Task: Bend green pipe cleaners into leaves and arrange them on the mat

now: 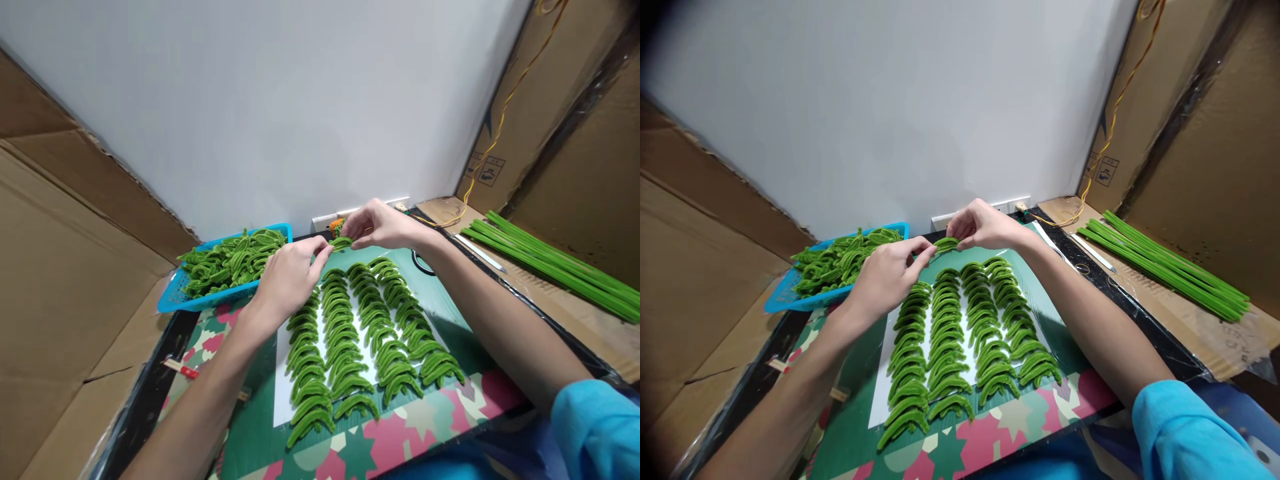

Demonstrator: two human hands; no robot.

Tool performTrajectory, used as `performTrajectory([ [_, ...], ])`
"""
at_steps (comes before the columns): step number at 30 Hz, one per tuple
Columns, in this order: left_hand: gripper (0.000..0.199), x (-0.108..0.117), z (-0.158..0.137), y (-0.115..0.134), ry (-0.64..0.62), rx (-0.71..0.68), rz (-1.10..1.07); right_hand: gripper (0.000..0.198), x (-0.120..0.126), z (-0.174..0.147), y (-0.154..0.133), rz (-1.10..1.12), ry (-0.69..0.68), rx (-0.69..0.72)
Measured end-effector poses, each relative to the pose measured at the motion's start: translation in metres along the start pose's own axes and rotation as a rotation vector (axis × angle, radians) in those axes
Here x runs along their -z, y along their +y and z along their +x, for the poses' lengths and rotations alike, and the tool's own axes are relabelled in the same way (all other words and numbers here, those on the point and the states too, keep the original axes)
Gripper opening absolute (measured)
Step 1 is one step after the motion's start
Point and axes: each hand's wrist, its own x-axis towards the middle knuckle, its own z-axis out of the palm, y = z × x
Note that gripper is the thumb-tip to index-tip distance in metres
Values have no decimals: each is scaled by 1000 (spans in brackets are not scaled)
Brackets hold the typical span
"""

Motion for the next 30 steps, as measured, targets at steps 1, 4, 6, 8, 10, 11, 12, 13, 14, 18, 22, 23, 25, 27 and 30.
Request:
performTrajectory([
  [1, 33, 0, 0, -1, 9, 0, 12, 25, 1, 0, 1, -2, 0, 6],
  [4, 32, -1, 0, -3, 39, -2, 15, 28, 3, -2, 1, 5, 7, 28],
  [6, 31, -1, 0, -4, 50, -8, 5, 26, 4, -2, 1, -5, 15, 41],
  [8, 31, -2, -1, -3, 58, -14, 0, 26, 4, -3, 0, -18, 23, 46],
  [10, 31, -3, 0, -2, 53, -17, -12, 25, 3, -3, -1, -35, 37, 48],
  [11, 31, -3, 0, -1, 47, -17, -18, 24, 2, -3, -1, -50, 45, 50],
  [12, 31, -4, 0, -1, 42, -16, -21, 23, 1, -2, -2, -70, 51, 52],
  [13, 31, -5, 0, -1, 37, -16, -21, 22, 0, -2, -2, -92, 55, 55],
  [14, 31, -5, 0, -1, 34, -15, -16, 20, -1, -2, -2, -115, 56, 58],
  [18, 30, -6, 0, -2, 27, 4, -11, 13, 2, -2, -3, -238, 70, 70],
  [22, 32, -4, 2, -5, 27, 51, -136, 19, 12, -5, 6, -514, 107, 1],
  [23, 33, -3, 3, -5, 28, 58, -174, 22, 14, -7, 10, -615, 117, -53],
  [25, 35, -2, 5, -7, 30, 64, -211, 27, 16, -9, 21, -807, 146, -188],
  [27, 34, -2, 5, -8, 32, 69, -201, 30, 17, -11, 33, -924, 160, -300],
  [30, 34, -3, 5, -10, 24, 80, -178, 27, 16, -13, 47, -943, 122, -362],
])
